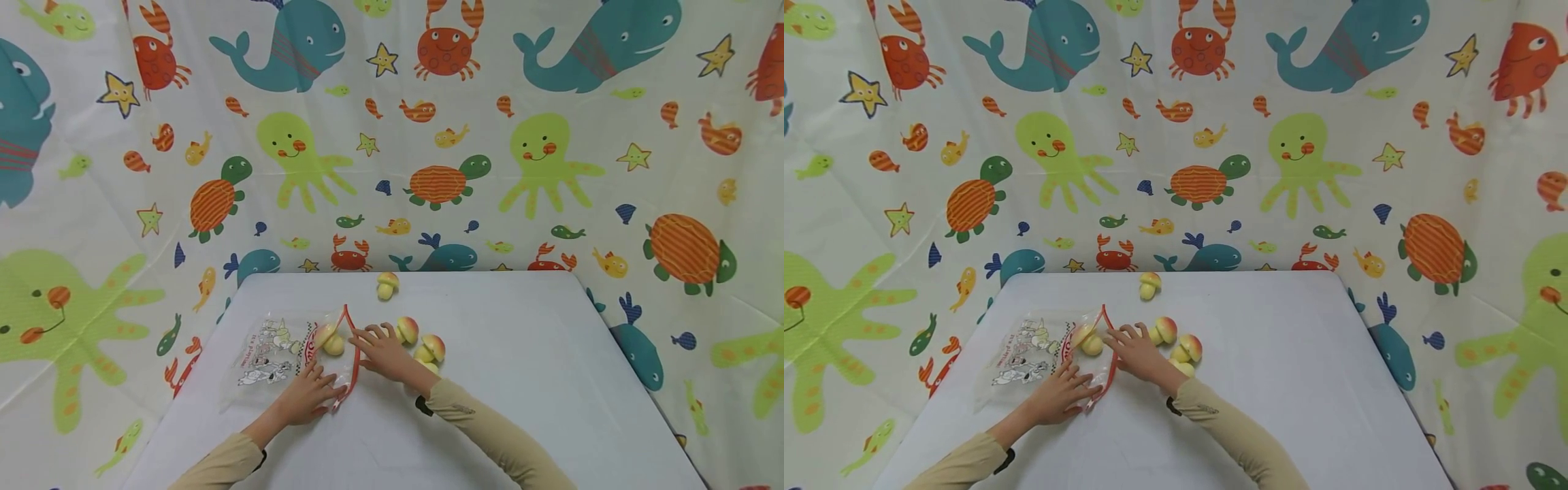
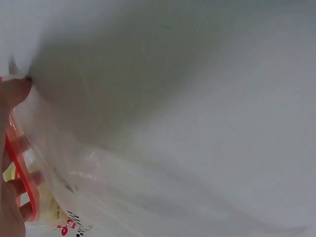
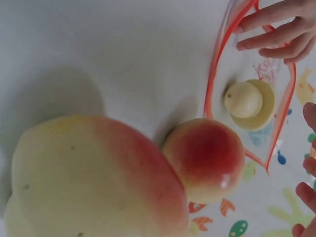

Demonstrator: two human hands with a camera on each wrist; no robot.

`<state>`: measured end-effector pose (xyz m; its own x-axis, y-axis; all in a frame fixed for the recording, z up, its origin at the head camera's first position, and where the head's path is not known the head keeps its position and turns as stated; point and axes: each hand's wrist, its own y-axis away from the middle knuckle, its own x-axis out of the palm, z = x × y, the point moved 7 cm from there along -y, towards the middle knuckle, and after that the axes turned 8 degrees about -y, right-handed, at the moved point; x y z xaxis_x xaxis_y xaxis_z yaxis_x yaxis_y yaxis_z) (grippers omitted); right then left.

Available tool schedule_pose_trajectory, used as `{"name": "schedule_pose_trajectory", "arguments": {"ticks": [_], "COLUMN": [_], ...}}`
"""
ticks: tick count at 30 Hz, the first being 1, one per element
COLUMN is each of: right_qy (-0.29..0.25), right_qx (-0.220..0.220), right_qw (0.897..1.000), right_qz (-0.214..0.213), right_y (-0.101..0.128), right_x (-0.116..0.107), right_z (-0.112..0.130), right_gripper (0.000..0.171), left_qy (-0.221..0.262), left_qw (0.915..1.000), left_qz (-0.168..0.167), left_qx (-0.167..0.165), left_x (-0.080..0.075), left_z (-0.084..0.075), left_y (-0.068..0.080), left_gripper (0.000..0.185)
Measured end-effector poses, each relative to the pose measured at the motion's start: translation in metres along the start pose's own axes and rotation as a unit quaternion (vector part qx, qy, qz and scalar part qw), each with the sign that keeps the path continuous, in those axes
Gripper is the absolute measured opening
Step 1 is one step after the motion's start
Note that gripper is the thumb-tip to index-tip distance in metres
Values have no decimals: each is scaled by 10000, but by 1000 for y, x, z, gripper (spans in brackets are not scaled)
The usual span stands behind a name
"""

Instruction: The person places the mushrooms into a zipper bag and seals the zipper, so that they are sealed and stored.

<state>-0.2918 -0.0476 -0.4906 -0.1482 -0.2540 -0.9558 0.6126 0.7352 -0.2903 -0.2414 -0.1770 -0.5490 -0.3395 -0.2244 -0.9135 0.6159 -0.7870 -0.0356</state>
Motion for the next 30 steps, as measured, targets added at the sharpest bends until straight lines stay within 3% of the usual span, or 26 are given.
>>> {"name": "schedule_pose_trajectory", "arguments": {"ticks": [7,18,24,30], "right_qy": [-113,-872,-823,-764], "right_qx": [100,217,224,318], "right_qw": [9999,9949,9945,9950], "right_qz": [-43,-462,-610,-555], "right_y": [8,33,47,58], "right_x": [-4,-26,-31,-30], "right_z": [-9,-26,-36,-43], "right_gripper": [49,43,45,47], "left_qy": [328,239,156,18], "left_qw": [9994,9989,9975,9970], "left_qz": [-33,-391,-680,-758], "left_qx": [-74,25,86,148], "left_x": [0,-4,-5,-7], "left_z": [0,-1,-2,-5], "left_y": [0,0,0,-1], "left_gripper": [47,46,46,45]}}
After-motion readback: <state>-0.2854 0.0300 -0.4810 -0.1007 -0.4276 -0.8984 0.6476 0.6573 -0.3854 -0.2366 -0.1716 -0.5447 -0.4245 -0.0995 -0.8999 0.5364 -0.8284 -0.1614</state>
